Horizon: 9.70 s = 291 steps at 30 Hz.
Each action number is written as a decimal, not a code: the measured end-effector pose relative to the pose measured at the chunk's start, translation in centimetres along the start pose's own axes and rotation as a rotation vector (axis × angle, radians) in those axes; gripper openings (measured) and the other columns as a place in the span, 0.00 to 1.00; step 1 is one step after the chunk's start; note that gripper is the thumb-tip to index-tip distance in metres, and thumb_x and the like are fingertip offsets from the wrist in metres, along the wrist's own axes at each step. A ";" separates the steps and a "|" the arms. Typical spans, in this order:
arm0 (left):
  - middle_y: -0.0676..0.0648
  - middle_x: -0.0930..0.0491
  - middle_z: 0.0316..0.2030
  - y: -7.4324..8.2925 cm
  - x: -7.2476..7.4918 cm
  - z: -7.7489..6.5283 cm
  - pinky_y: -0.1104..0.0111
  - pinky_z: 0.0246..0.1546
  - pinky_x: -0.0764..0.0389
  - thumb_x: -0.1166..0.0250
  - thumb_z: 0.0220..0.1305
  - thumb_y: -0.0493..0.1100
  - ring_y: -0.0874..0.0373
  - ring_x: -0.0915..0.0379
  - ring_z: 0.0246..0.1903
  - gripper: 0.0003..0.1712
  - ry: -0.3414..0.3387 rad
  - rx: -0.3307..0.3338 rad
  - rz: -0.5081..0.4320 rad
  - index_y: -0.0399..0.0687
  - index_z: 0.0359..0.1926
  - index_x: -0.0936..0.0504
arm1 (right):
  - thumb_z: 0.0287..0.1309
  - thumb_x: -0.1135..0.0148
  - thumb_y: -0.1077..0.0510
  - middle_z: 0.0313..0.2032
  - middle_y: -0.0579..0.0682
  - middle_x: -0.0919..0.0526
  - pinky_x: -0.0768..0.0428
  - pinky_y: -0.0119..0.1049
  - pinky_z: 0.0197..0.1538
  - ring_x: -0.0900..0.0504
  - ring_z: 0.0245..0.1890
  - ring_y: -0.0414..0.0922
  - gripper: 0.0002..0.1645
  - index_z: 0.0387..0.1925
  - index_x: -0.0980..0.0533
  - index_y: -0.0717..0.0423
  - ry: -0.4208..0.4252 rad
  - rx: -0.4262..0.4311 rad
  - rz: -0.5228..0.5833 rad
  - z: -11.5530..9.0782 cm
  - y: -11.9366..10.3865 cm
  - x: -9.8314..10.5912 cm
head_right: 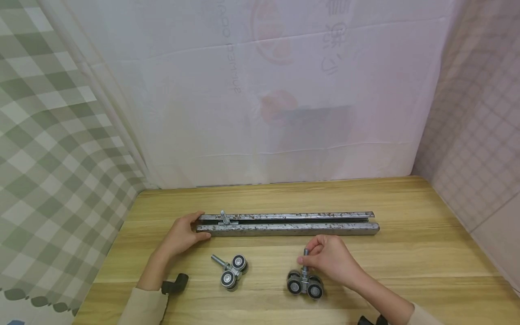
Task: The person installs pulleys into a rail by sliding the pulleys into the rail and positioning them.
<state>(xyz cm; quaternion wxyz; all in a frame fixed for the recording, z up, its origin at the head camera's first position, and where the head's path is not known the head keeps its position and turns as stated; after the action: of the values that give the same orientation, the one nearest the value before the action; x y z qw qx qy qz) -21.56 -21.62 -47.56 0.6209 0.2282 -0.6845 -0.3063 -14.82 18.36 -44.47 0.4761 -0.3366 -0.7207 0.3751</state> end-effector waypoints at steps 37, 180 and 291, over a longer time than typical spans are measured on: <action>0.31 0.27 0.69 -0.2 -0.1 0.2 0.44 0.73 0.34 0.21 0.61 0.43 0.34 0.34 0.71 0.44 -0.010 -0.001 0.024 0.32 0.73 0.29 | 0.56 0.21 0.61 0.38 0.50 0.10 0.11 0.36 0.37 0.11 0.36 0.40 0.11 0.39 0.14 0.60 0.083 0.202 0.006 -2.8 0.4 2.0; 0.33 0.27 0.70 -0.6 -0.2 0.0 0.43 0.73 0.34 0.20 0.59 0.44 0.35 0.35 0.72 0.45 -0.002 0.012 -0.006 0.35 0.73 0.28 | 0.67 0.29 0.59 0.32 0.17 0.21 0.29 0.17 0.28 0.30 0.33 0.12 0.20 0.50 0.18 0.74 0.630 0.149 -0.368 -4.6 9.2 19.4; 0.33 0.26 0.69 -0.3 -0.1 -0.1 0.43 0.73 0.34 0.19 0.58 0.43 0.35 0.34 0.71 0.44 0.011 0.018 -0.025 0.35 0.72 0.26 | 0.65 0.26 0.58 0.31 0.17 0.17 0.23 0.16 0.30 0.21 0.32 0.17 0.19 0.48 0.17 0.72 0.636 0.218 -0.159 -0.1 7.0 17.9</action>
<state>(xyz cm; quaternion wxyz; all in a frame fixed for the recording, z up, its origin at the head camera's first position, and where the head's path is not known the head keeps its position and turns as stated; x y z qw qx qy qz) -21.49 -21.77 -47.85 0.6187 0.2441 -0.6808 -0.3068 -19.58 36.87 -42.75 0.7378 -0.3268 -0.5157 0.2879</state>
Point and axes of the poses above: each hand's wrist, its own z-axis towards the middle knuckle, its own x-axis out of the back of the hand, y = z × x, the point moved 6 cm from there along z, towards the middle knuckle
